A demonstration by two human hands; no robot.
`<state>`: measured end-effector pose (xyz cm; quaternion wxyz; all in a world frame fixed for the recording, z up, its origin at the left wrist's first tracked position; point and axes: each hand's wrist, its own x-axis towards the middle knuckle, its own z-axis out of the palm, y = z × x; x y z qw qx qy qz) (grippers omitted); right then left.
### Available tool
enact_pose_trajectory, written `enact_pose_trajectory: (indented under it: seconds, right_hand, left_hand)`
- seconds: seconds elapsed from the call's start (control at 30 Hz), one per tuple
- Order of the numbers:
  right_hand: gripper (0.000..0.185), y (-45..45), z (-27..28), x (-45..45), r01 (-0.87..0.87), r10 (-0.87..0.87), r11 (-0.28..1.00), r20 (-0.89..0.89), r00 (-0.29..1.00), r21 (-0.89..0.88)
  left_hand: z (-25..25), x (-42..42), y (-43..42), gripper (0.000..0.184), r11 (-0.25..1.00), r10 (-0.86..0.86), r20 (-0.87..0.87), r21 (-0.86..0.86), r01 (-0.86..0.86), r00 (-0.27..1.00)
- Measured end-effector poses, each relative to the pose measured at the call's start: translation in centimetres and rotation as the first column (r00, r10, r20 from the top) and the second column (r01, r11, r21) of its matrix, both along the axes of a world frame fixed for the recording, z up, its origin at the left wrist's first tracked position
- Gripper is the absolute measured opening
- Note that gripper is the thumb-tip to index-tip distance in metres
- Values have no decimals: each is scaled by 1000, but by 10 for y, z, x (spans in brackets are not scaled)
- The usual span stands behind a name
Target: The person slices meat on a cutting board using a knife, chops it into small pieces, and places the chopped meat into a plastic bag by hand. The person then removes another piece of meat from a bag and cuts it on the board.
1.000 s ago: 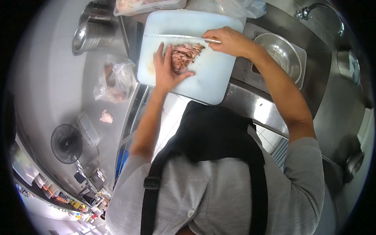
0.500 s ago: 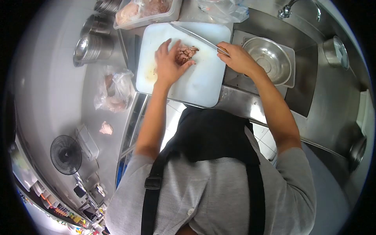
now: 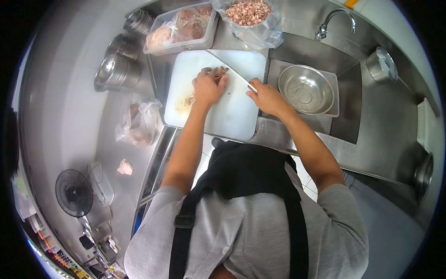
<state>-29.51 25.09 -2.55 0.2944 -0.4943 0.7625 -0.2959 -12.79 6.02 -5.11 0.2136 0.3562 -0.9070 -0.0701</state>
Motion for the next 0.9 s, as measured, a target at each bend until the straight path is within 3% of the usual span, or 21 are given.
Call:
enact_pose_trajectory:
  seconds: [0.07,0.17,0.23,0.4,0.43,0.53,0.63,0.73,0.83,0.9]
  right_hand:
    - [35,-1,13,5,-9,10,999,-31,999,45]
    - [32,-3,7,8,3,-2,1000,-80,997,6]
    - [31,-6,10,6,35,-39,998,-86,996,-49]
    - [29,-6,31,15,64,-63,998,-105,992,4]
    - [29,-6,31,16,59,-56,998,-109,992,25]
    - [29,-12,12,15,36,-33,999,-123,992,27]
    - [29,-11,30,22,72,-69,997,-111,991,20]
    - [29,-17,26,28,85,-78,995,-139,987,47]
    - [30,-25,16,23,61,-56,997,-128,990,38]
    - [29,-22,28,27,73,-67,997,-140,988,40]
  left_hand:
    - [-7,2,-10,33,992,-115,-77,52,119,990]
    - [4,6,-2,27,987,-156,19,32,156,988]
    - [13,9,-9,26,975,-173,-26,138,175,984]
    - [12,14,-36,28,910,-219,-246,299,288,944]
    - [12,14,-36,29,871,-207,-221,403,282,953]
    - [27,15,-35,29,837,-208,-81,502,220,975]
    - [43,17,-33,28,839,-195,17,521,157,981]
    - [18,19,-40,29,900,-248,-84,349,262,965]
    - [6,16,-30,22,953,-200,-122,208,222,972]
    - [6,17,-22,25,968,-133,-38,209,138,990]
